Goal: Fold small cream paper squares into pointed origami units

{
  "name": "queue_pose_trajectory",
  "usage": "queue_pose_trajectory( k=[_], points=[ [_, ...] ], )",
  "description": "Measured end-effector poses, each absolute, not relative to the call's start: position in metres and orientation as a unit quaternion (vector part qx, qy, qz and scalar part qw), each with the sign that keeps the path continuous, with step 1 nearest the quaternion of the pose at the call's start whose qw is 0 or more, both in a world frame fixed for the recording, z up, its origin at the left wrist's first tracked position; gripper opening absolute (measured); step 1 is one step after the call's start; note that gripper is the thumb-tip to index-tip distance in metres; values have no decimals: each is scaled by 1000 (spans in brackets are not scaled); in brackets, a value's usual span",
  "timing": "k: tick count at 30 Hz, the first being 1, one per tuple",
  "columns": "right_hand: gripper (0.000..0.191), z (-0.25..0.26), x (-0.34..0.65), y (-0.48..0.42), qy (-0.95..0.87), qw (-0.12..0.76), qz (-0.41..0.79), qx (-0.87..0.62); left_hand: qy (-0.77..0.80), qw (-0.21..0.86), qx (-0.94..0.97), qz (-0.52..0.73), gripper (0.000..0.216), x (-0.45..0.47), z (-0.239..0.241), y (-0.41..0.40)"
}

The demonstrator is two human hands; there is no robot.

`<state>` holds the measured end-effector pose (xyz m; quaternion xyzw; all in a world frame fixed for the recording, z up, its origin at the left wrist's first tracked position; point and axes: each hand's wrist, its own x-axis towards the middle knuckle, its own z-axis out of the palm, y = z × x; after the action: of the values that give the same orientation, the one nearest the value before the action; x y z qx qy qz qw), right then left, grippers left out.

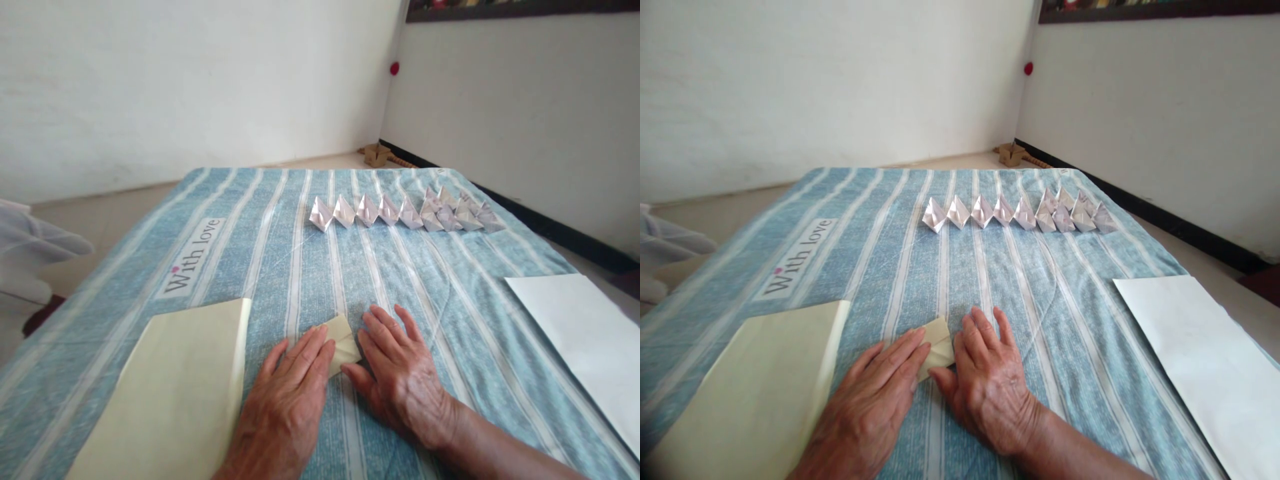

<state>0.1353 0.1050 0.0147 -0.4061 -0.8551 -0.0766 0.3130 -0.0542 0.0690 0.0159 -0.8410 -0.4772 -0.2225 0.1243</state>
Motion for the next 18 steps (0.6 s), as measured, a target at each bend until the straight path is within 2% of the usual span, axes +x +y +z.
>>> queue_pose_trajectory(
  k=[18],
  points=[
    [39,18,134,106,-861,315,-22,-400,-469,122,-834,-265,28,-53,23,73]
  ],
)
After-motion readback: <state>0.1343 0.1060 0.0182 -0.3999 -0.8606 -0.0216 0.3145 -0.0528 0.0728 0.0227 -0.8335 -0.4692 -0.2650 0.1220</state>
